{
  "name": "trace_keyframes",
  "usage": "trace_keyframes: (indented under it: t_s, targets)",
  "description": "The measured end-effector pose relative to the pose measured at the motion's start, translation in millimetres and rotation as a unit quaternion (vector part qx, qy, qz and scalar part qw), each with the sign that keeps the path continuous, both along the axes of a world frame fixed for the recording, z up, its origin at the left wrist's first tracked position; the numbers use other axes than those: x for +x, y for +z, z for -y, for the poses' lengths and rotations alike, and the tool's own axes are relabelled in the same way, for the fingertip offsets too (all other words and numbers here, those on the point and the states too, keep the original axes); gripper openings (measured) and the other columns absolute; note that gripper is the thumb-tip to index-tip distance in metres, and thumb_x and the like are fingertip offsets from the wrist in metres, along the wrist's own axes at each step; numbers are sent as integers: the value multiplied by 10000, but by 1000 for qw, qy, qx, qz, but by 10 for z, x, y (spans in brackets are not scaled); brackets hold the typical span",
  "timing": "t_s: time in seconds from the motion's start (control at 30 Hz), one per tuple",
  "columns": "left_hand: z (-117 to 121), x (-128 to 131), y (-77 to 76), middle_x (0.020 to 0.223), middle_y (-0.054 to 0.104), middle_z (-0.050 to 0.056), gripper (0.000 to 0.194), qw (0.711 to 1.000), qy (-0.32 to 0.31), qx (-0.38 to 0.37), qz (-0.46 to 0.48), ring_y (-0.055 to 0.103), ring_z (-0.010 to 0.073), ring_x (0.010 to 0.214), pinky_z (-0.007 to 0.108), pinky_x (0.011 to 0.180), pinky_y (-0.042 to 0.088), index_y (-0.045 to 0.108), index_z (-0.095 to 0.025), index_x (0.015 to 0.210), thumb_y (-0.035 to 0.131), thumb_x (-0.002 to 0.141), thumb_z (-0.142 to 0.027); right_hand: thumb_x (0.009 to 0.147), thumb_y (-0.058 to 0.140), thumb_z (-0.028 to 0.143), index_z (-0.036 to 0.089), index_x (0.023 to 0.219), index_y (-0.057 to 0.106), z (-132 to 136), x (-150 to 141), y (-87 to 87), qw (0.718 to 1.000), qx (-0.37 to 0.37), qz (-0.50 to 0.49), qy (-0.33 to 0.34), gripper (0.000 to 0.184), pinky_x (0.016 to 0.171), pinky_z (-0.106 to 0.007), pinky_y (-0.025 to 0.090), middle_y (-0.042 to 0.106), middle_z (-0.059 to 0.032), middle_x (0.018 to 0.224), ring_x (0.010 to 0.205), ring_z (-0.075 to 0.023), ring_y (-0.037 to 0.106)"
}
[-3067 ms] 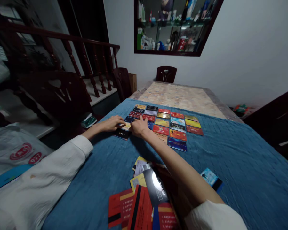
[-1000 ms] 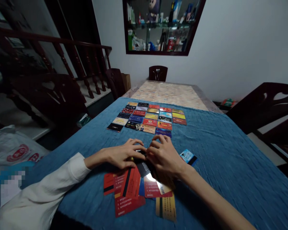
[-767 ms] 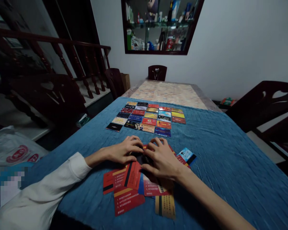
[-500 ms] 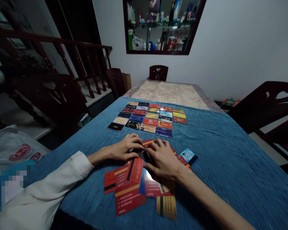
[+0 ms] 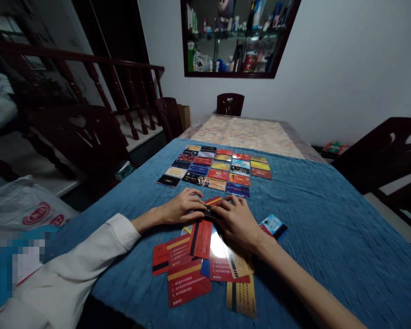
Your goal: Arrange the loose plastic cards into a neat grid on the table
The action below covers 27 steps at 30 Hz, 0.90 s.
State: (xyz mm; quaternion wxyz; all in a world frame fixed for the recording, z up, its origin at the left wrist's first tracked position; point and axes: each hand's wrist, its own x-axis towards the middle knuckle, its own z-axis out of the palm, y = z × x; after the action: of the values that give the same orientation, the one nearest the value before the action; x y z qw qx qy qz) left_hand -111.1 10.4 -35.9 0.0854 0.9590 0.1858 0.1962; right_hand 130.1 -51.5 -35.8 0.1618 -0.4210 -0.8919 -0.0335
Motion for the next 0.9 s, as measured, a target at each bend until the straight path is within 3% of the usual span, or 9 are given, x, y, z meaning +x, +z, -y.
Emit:
trace_keyframes:
  t_s: [0.17,0.3,0.47,0.9]
  targets:
    - [-35,-18,-13,971,730,75,241,1000,8,-16,10,527,245,1148,402,1003,375,718,-187,1049,526,995,-323,991,463,252,263,1103,708,-56,8,-40,999,24,-34,-20,270,860,-426,361,736,-71,1048,1046,-262,530]
    - [-47,-33,-18,1060,694,104,238,998,19,-43,49,541,227,1116,374,982,443,698,-167,1113,524,974,-252,998,447,245,251,1022,718,-96,24,-76,998,22,-49,-34,272,848,-408,366,748,-62,984,1011,-251,546]
    - [-59,-25,-55,1054,682,115,302,991,31,-76,105,568,214,1073,356,955,490,664,-138,1182,525,915,-118,980,475,223,237,1121,695,-130,38,-95,996,6,-73,-48,261,844,-400,386,745,-68,973,996,-247,553]
    - [-90,22,-154,1035,674,81,302,982,83,-84,150,622,182,983,312,889,523,664,-152,1160,565,885,-76,921,526,196,224,1189,657,-231,82,-245,990,50,-119,-64,299,819,-385,445,719,-98,1014,981,-253,585]
